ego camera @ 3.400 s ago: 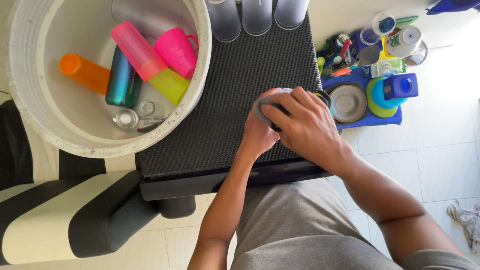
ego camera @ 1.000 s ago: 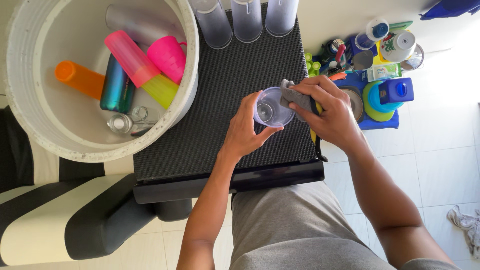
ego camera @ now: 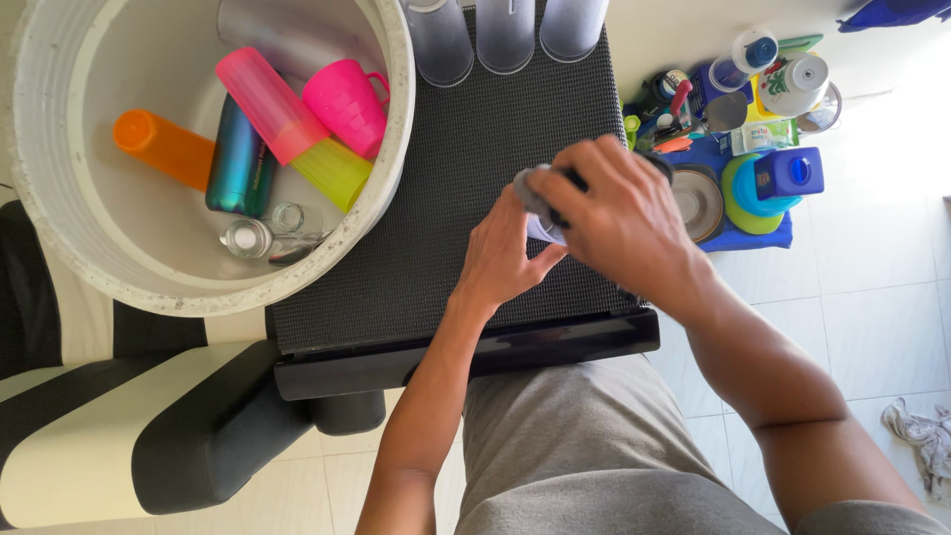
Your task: The person dries the inside and outside of plastic cups using a cloth, then places them on a surface.
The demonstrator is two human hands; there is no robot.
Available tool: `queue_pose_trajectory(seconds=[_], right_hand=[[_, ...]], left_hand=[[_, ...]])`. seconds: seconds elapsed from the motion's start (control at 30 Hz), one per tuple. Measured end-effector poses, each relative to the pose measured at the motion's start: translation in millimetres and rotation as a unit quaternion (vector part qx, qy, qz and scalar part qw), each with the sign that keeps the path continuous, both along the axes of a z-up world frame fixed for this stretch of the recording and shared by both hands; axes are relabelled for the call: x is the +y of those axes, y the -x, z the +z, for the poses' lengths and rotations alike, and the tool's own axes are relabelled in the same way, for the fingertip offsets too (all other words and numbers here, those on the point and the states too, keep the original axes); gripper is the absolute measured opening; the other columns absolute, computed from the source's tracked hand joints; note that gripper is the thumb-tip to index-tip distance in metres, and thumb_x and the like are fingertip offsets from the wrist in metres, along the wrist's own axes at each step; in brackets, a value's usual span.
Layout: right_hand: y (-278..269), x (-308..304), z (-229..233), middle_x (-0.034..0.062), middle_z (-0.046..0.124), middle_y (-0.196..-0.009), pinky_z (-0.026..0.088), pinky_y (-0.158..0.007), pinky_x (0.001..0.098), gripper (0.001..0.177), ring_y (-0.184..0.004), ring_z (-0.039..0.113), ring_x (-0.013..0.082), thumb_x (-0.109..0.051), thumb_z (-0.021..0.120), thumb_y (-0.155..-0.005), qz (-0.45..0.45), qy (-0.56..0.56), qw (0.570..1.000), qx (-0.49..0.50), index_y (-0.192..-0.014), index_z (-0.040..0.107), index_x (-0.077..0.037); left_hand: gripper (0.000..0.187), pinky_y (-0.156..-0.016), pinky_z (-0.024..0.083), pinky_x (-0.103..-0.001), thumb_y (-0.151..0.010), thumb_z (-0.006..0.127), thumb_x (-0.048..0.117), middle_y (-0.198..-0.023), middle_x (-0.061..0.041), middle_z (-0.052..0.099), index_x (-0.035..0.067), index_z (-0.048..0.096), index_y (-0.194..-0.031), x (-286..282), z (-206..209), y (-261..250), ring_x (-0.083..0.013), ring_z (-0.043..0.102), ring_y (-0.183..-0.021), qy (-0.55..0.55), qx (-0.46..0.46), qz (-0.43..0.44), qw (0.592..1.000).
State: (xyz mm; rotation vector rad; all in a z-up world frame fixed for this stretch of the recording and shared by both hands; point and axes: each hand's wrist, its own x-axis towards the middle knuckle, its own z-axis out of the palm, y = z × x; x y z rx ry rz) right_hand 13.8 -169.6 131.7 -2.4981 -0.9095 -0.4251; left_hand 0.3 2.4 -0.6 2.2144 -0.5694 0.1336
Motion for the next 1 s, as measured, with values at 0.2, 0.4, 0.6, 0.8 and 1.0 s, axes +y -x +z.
queue_pose_trajectory(seconds=[0.2,0.4,0.6,0.8,1.0], right_hand=[[-7,-26,-3,0.0074,0.064,-0.107,0.055,-0.083,0.0417,0.043,-0.1,0.064,0.0287,-0.004,0.081,-0.074,-0.066,0.019,0.998,0.004,-0.116,0.073,-0.009],[9,-46,-7,0.0103,0.063,-0.108,0.054,-0.084,0.0435,0.047,-0.103,0.064,0.0317,0.001,0.079,-0.072,-0.086,-0.021,0.994,0.071,-0.117,0.072,-0.008],[38,-42,-11,0.0119,0.062,-0.109,0.053,-0.085,0.0452,0.053,-0.1,0.063,0.0336,0.006,0.075,-0.067,-0.059,-0.071,0.99,0.106,-0.117,0.07,-0.008],[46,-18,-10,0.0093,0.062,-0.111,0.053,-0.08,0.0445,0.061,-0.097,0.062,0.0318,0.004,0.076,-0.058,-0.01,-0.054,0.995,0.085,-0.117,0.069,-0.009],[23,2,-1,0.0078,0.063,-0.107,0.053,-0.075,0.043,0.055,-0.098,0.063,0.0304,-0.002,0.078,-0.06,0.015,-0.033,0.999,0.024,-0.113,0.07,-0.008]], left_hand=[[0.09,-0.103,0.058,-0.045,-0.083,0.084,0.048,-0.144,-0.018,0.056,0.006,0.04,-0.149,-4,3,1,-0.0337,0.063,-0.128,0.02,-0.014,0.007,1.0],[0.092,-0.104,0.057,-0.046,-0.082,0.083,0.052,-0.146,-0.019,0.055,0.006,0.04,-0.149,-5,-1,0,-0.0352,0.061,-0.131,0.006,-0.008,0.015,1.0],[0.093,-0.103,0.057,-0.047,-0.082,0.087,0.045,-0.148,-0.018,0.053,0.007,0.037,-0.15,-2,-3,1,-0.0355,0.06,-0.133,0.012,0.005,0.022,1.0],[0.094,-0.097,0.059,-0.046,-0.073,0.086,0.018,-0.147,-0.017,0.052,0.01,0.034,-0.151,-3,0,3,-0.0359,0.062,-0.127,0.005,0.027,0.025,0.999],[0.091,-0.097,0.06,-0.044,-0.073,0.087,0.023,-0.146,-0.015,0.054,0.01,0.038,-0.149,-5,-1,7,-0.032,0.067,-0.121,0.005,0.034,0.032,0.999]])
